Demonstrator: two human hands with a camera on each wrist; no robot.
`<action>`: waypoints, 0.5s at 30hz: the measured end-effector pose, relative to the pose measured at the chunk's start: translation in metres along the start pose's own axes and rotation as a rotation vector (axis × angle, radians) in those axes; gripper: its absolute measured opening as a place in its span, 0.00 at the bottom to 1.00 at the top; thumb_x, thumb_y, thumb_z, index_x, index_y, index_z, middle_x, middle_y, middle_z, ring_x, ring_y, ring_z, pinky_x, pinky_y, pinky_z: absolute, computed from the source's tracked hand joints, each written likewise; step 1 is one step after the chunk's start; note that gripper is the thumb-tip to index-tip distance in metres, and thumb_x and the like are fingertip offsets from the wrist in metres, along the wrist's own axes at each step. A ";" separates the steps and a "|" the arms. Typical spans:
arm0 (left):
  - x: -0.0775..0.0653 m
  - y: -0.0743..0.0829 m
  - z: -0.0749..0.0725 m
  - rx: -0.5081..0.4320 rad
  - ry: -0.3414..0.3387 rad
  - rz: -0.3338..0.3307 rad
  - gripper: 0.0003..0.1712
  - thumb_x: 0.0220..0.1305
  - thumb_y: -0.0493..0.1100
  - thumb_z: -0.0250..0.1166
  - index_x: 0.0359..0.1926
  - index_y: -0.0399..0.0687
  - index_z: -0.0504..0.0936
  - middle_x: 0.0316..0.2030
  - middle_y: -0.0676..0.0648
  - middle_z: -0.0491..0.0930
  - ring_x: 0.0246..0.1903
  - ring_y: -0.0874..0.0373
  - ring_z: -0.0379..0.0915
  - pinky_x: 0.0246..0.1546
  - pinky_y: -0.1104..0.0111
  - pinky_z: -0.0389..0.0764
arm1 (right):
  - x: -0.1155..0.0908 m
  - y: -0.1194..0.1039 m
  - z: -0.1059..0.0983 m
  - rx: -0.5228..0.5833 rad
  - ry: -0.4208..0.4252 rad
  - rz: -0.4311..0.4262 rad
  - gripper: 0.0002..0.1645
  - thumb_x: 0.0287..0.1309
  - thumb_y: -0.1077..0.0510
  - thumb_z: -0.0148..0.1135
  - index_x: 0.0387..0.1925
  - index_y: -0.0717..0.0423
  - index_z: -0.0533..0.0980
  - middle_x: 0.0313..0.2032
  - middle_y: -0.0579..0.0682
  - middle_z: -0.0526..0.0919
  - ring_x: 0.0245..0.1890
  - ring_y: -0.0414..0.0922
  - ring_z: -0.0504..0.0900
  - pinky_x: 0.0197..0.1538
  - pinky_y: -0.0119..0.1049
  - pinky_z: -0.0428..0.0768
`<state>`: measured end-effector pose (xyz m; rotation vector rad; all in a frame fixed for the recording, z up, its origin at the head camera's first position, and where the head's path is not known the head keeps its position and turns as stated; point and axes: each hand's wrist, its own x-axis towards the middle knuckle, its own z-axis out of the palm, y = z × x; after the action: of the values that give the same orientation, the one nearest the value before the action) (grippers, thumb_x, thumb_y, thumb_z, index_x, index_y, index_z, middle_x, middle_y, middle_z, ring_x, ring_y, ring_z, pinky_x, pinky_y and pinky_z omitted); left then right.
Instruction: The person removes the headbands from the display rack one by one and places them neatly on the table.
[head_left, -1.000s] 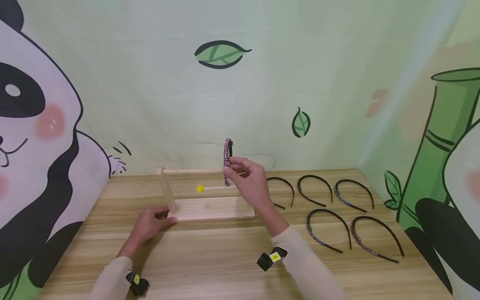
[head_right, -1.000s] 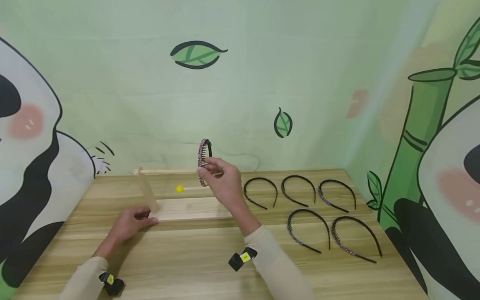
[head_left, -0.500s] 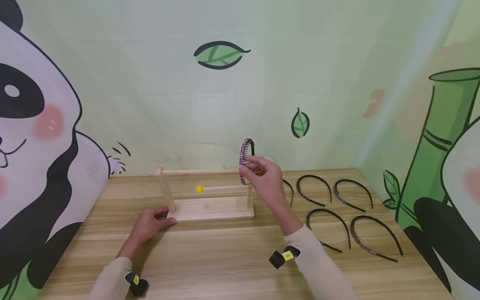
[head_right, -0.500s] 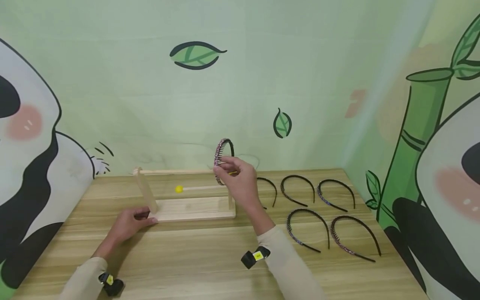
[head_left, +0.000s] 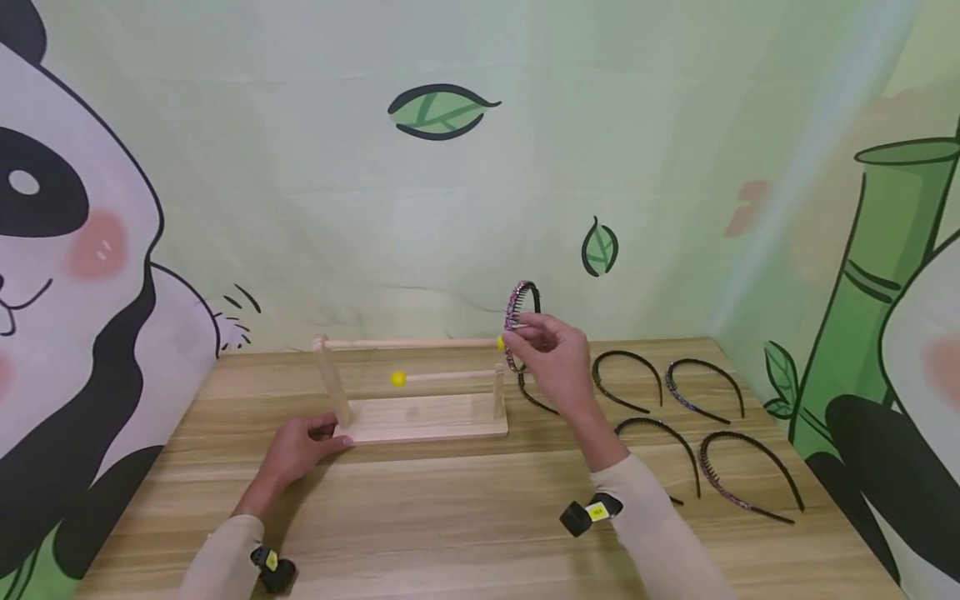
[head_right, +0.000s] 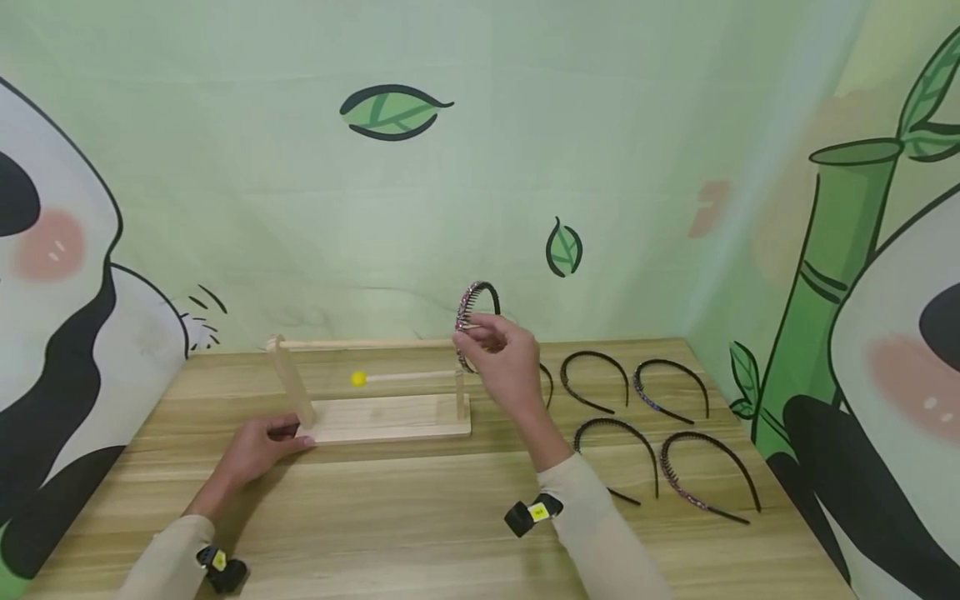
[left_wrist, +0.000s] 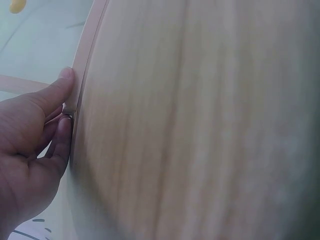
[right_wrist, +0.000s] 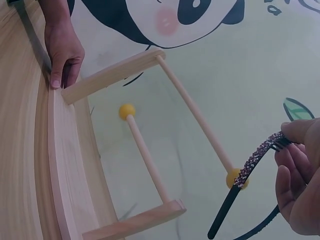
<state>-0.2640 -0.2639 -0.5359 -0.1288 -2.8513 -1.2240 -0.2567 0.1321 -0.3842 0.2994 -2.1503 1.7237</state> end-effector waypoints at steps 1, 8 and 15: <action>0.000 0.000 0.000 -0.001 0.001 0.000 0.31 0.59 0.49 0.77 0.59 0.36 0.83 0.51 0.38 0.86 0.45 0.54 0.82 0.45 0.64 0.80 | -0.001 0.000 -0.002 -0.001 0.002 0.003 0.20 0.59 0.55 0.75 0.50 0.60 0.84 0.39 0.57 0.89 0.38 0.46 0.85 0.39 0.27 0.82; 0.000 -0.001 0.000 -0.013 -0.001 -0.013 0.31 0.59 0.49 0.77 0.59 0.37 0.83 0.51 0.38 0.86 0.45 0.54 0.82 0.44 0.64 0.80 | -0.008 0.003 -0.010 -0.081 0.022 0.014 0.19 0.59 0.54 0.76 0.49 0.59 0.84 0.38 0.55 0.90 0.36 0.45 0.85 0.34 0.27 0.82; 0.000 -0.001 0.000 -0.013 -0.003 -0.015 0.31 0.59 0.50 0.77 0.59 0.37 0.83 0.50 0.39 0.87 0.43 0.54 0.81 0.44 0.63 0.80 | -0.016 0.009 -0.018 -0.115 0.017 0.031 0.19 0.58 0.54 0.76 0.48 0.58 0.85 0.37 0.54 0.90 0.35 0.46 0.86 0.35 0.30 0.83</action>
<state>-0.2643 -0.2642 -0.5369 -0.1108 -2.8524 -1.2467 -0.2434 0.1512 -0.3953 0.2208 -2.2426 1.6049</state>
